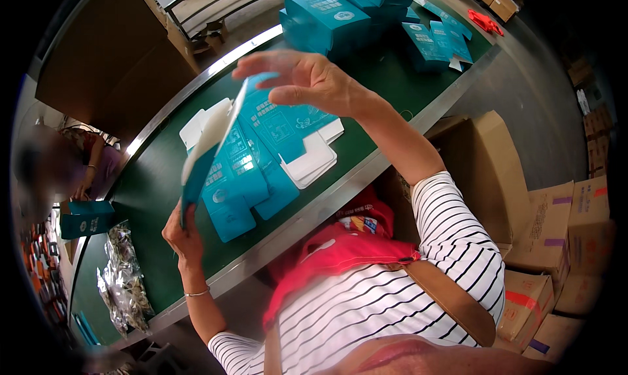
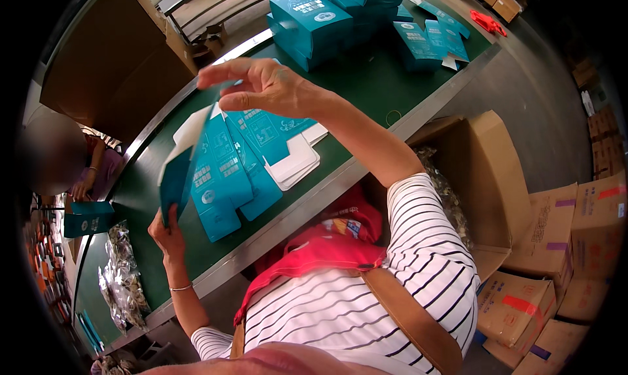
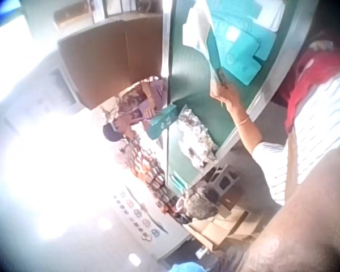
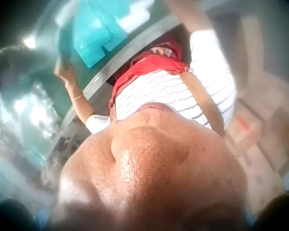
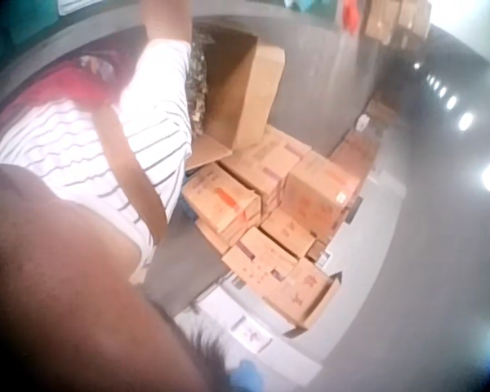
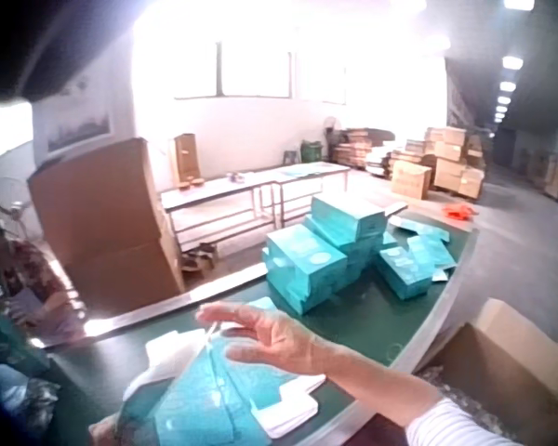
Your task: The person folds flat teal cardboard sheets into rectangular boxes on a green table. They repeatedly fold the sides and tuck the flaps to form the box shape, then place the finished boxes in a stack. Later, they pick up a clear plastic bag containing dried ingredients and place it on the table.
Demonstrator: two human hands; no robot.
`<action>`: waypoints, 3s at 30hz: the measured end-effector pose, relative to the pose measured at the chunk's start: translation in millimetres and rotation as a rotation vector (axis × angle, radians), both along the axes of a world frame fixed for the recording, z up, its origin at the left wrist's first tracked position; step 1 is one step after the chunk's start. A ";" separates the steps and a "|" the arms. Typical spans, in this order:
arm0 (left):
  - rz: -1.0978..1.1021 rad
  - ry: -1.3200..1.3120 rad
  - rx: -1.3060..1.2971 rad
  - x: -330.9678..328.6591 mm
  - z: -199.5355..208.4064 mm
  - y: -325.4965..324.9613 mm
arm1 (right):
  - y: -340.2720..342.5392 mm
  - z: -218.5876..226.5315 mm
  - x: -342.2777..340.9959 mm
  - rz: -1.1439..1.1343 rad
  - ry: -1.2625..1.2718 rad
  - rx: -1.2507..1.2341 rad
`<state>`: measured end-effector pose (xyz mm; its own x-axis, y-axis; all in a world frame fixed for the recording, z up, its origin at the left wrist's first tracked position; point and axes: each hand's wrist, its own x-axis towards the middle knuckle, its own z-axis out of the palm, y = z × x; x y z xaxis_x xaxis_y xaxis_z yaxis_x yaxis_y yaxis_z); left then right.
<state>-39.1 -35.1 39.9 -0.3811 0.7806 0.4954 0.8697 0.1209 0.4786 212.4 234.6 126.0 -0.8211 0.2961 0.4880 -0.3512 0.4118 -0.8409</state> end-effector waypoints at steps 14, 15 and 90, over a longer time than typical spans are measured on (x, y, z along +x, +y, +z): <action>-0.198 -1.384 0.433 15.8 -12.4 41.7 | -42.4 -122.2 -42.7 0.213 -0.169 -0.931; -0.226 -1.436 0.424 15.7 -9.0 42.7 | -38.1 -126.9 -43.0 0.235 -0.196 -0.902; -0.256 -0.418 0.540 125.6 -10.7 35.2 | -70.6 -16.1 -5.7 -0.319 -0.340 0.324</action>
<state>86.5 0.1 29.2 -0.4607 0.5587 0.6897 0.5709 -0.4084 0.7122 206.8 164.0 110.0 -0.8424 0.4345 0.3187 0.1014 0.7088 -0.6981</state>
